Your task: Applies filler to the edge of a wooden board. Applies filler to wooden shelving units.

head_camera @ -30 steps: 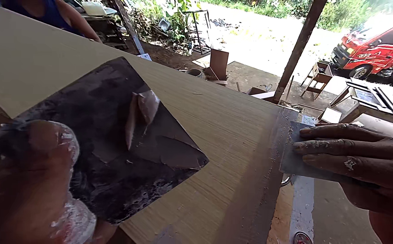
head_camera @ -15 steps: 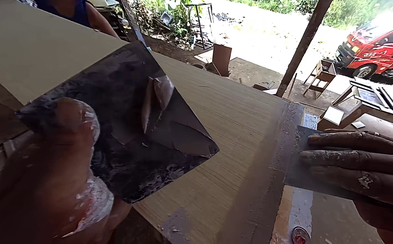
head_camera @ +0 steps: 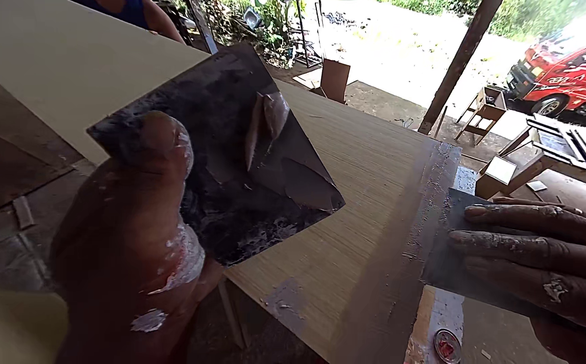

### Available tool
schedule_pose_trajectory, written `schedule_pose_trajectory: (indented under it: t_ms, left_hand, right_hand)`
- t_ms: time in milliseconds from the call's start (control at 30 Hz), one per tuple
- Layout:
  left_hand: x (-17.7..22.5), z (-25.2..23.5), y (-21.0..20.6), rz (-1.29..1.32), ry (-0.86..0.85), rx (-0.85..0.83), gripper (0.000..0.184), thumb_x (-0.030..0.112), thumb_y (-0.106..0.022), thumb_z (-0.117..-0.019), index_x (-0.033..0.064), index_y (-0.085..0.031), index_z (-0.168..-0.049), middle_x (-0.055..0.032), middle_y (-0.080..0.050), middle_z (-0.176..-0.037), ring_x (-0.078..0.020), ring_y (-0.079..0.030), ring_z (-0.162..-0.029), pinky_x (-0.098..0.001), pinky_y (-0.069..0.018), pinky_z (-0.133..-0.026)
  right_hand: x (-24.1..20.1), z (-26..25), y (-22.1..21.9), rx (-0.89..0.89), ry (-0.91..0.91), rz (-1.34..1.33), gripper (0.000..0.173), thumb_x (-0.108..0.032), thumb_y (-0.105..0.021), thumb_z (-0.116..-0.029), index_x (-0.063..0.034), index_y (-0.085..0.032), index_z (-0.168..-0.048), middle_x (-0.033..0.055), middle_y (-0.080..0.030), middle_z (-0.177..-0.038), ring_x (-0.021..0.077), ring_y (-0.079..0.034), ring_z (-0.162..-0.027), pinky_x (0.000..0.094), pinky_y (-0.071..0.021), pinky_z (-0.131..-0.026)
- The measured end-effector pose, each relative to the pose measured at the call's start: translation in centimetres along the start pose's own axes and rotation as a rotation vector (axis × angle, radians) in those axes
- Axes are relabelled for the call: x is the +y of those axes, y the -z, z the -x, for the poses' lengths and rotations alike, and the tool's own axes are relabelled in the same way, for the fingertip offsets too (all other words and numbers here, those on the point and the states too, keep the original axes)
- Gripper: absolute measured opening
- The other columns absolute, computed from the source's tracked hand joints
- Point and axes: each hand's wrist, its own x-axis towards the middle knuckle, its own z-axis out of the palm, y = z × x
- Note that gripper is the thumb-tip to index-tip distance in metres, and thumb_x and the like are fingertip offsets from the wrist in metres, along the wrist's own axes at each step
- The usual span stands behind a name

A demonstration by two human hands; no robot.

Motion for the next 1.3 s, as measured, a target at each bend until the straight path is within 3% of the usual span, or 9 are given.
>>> schedule_pose_trajectory:
  t_ms: [100,300,367,600,867,1067,1233,1300]
  left_hand:
    - [-0.8,-0.1,0.4,0.054,-0.006,-0.036,0.031,0.031,-0.047,-0.1093,0.013,-0.06,-0.13,0.0018,-0.067,-0.123,-0.0113,-0.065,-0.116,-0.0341,-0.0556,-0.102]
    - [-0.1,-0.2,-0.2,0.041,0.008,-0.001,0.026,0.029,-0.046,-0.1097,0.0144,-0.062,-0.124,0.004,-0.069,-0.118,-0.0086,-0.066,-0.113,-0.0309,-0.0559,-0.101]
    - [0.1,-0.3,-0.3,0.017,0.007,-0.006,0.026,0.032,-0.048,-0.1087,0.0164,-0.064,-0.123,0.0059,-0.07,-0.117,-0.0073,-0.066,-0.111,-0.0296,-0.0562,-0.099]
    - [0.4,-0.1,-0.6,0.021,0.02,-0.008,0.025,0.031,-0.048,-0.1089,0.0171,-0.065,-0.121,0.0075,-0.07,-0.115,-0.0057,-0.067,-0.111,-0.0285,-0.0564,-0.099]
    - [0.9,0.0,-0.4,-0.002,0.052,-0.03,0.022,0.032,-0.046,-0.1095,0.0211,-0.065,-0.117,0.0113,-0.07,-0.108,-0.0024,-0.068,-0.104,-0.0241,-0.0586,-0.092]
    - [0.6,-0.2,0.0,0.082,0.092,-0.127,0.029,0.033,-0.041,-0.1109,0.0175,-0.062,-0.123,0.006,-0.07,-0.114,-0.0084,-0.068,-0.109,-0.0309,-0.0589,-0.096]
    - [0.3,-0.9,-0.3,0.13,0.048,-0.134,0.03,0.032,-0.043,-0.1104,0.0129,-0.063,-0.121,-0.0005,-0.07,-0.115,-0.0139,-0.067,-0.11,-0.0381,-0.0569,-0.099]
    - [0.5,-0.9,-0.5,0.125,0.052,-0.137,0.029,0.032,-0.042,-0.1106,0.0138,-0.063,-0.119,0.0006,-0.07,-0.113,-0.0128,-0.068,-0.109,-0.037,-0.0575,-0.098]
  right_hand:
    - [-0.8,-0.7,-1.9,-0.024,0.028,-0.006,0.027,-0.013,-0.051,-0.1015,-0.0183,-0.073,-0.116,0.0012,-0.074,-0.125,0.0267,-0.065,-0.125,0.0486,-0.0507,-0.109]
    - [-1.3,1.1,0.9,-0.094,-0.047,0.017,0.025,-0.015,-0.052,-0.1015,-0.0197,-0.075,-0.109,0.0006,-0.076,-0.12,0.0263,-0.066,-0.122,0.0497,-0.049,-0.109]
    - [-1.6,0.9,1.1,-0.042,-0.057,0.013,0.021,-0.014,-0.055,-0.1013,-0.0181,-0.076,-0.106,0.0028,-0.077,-0.117,0.0279,-0.067,-0.12,0.0498,-0.0507,-0.108]
    - [-3.7,-0.9,-2.6,-0.013,0.011,0.003,0.022,-0.017,-0.054,-0.1029,-0.0202,-0.073,-0.113,-0.0002,-0.075,-0.123,0.0255,-0.065,-0.124,0.0479,-0.05,-0.109]
    - [-4.8,-0.2,1.1,-0.087,-0.061,0.005,0.017,-0.016,-0.06,-0.1006,-0.0171,-0.076,-0.108,0.0028,-0.076,-0.118,0.0281,-0.066,-0.122,0.0493,-0.0485,-0.11]
    - [-5.6,-1.1,-2.5,-0.039,0.008,0.0,0.019,-0.016,-0.058,-0.1018,-0.0194,-0.075,-0.11,-0.0002,-0.076,-0.121,0.0257,-0.066,-0.123,0.0476,-0.0502,-0.108]
    - [-5.9,0.0,0.7,-0.126,-0.047,0.024,0.019,-0.016,-0.058,-0.1009,-0.0179,-0.076,-0.107,0.0017,-0.076,-0.118,0.0278,-0.067,-0.121,0.0502,-0.0497,-0.109]
    - [-6.1,-0.3,0.9,-0.099,-0.04,0.004,0.017,-0.016,-0.061,-0.1005,-0.0171,-0.076,-0.107,0.0026,-0.077,-0.118,0.0282,-0.067,-0.12,0.0497,-0.0504,-0.108]
